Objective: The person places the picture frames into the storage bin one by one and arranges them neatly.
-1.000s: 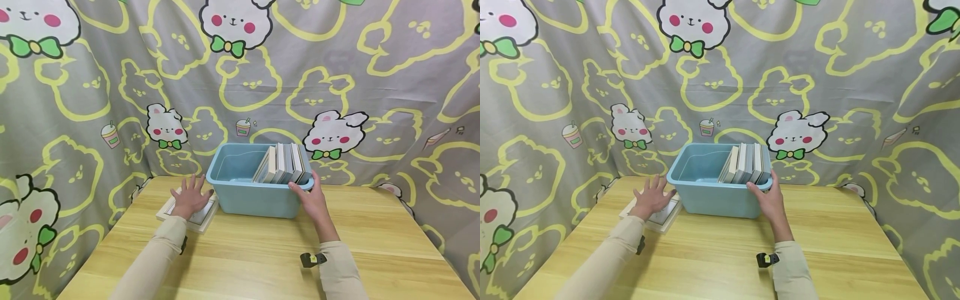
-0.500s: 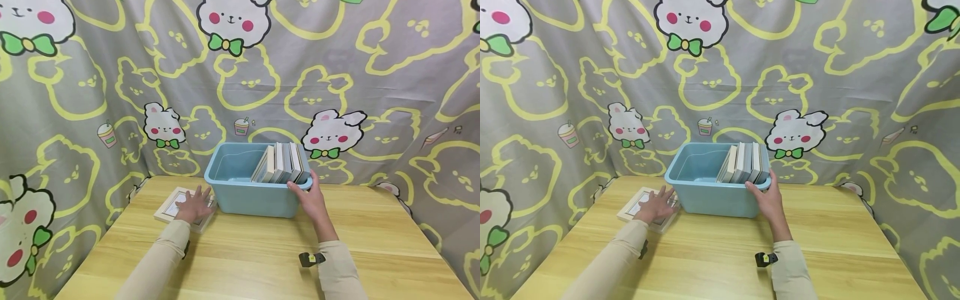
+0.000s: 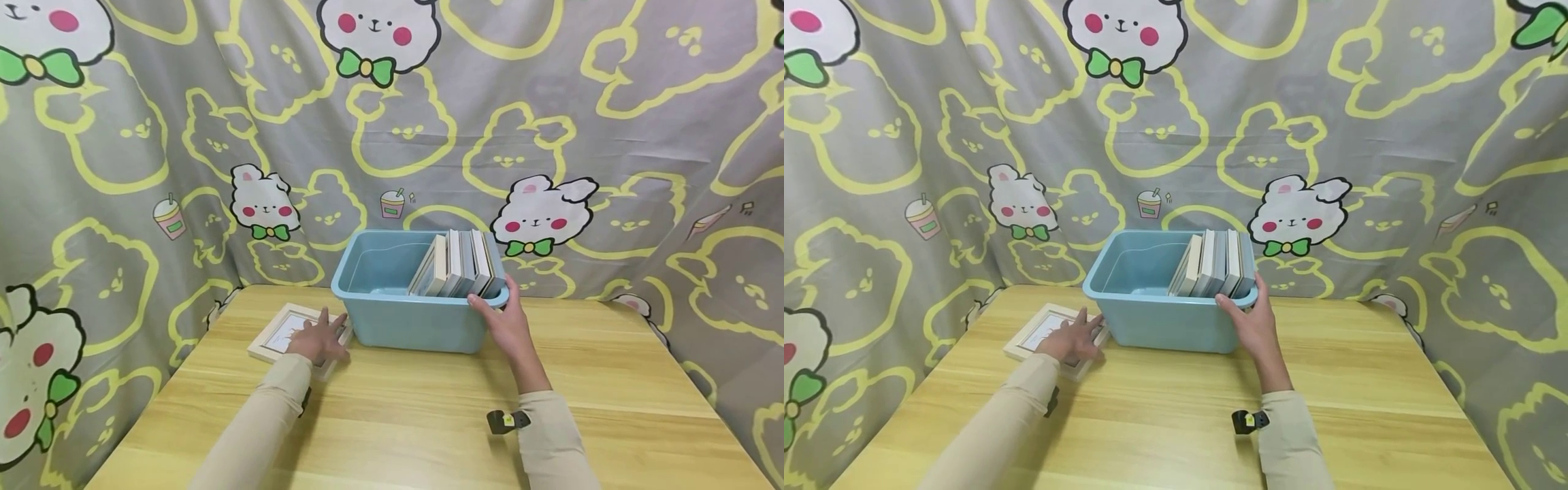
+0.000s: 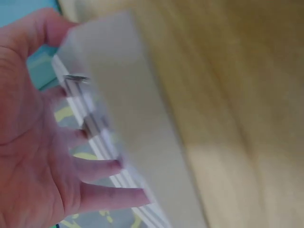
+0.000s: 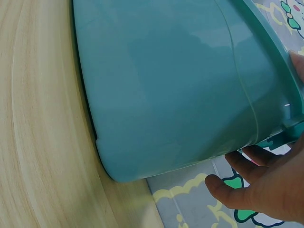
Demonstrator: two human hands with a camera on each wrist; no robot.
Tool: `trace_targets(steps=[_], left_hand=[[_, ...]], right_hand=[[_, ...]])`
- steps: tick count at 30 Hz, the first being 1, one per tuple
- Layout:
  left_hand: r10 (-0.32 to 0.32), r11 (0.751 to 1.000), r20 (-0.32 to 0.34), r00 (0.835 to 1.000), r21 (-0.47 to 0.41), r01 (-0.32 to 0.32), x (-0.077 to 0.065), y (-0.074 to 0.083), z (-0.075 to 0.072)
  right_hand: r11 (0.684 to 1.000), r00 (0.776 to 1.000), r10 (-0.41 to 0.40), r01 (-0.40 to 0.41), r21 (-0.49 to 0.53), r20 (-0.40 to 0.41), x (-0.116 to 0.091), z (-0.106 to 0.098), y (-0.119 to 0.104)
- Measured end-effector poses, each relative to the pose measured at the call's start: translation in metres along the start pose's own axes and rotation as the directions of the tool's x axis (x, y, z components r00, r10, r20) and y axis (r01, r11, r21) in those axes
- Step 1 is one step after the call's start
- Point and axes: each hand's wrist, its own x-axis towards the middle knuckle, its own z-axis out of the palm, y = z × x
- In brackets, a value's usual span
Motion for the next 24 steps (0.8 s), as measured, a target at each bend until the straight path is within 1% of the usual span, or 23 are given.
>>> trace_targets(steps=[3, 6, 8, 10, 13, 16, 18, 24], left_hand=[[0.002, 1.000, 0.023, 1.000, 0.029, -0.003, -0.006, 0.002, -0.004], [0.020, 0.997, 0.012, 1.000, 0.080, -0.021, -0.010, 0.003, -0.005], [0.041, 0.993, -0.013, 0.999, 0.115, -0.040, -0.011, 0.004, -0.004], [0.068, 0.988, -0.053, 0.996, 0.140, -0.060, -0.013, 0.005, -0.001], [0.103, 0.986, -0.115, 0.988, 0.141, -0.087, -0.014, 0.007, 0.003], [0.119, 0.988, -0.152, 0.981, 0.115, -0.102, -0.015, 0.008, 0.007], [0.128, 0.988, -0.160, 0.979, 0.111, -0.111, -0.015, 0.008, 0.009], [0.103, 0.993, -0.153, 0.983, 0.076, -0.092, -0.014, 0.007, 0.010]], right_hand=[[1.000, 1.000, 0.006, -0.006, -0.001, 0.003, 0.000, 0.000, 0.000], [1.000, 1.000, 0.010, -0.010, -0.004, 0.007, 0.000, 0.000, 0.000], [1.000, 1.000, 0.011, -0.011, -0.003, 0.009, 0.001, -0.001, 0.000], [1.000, 1.000, 0.012, -0.011, -0.003, 0.011, 0.001, -0.001, 0.000], [1.000, 1.000, 0.017, -0.017, -0.005, 0.010, 0.002, -0.001, 0.000], [1.000, 1.000, 0.012, -0.012, -0.005, 0.010, 0.002, -0.001, 0.000], [1.000, 1.000, 0.009, -0.009, -0.006, 0.008, 0.002, -0.002, 0.000], [1.000, 1.000, -0.007, 0.007, -0.001, 0.004, 0.002, -0.002, 0.001]])
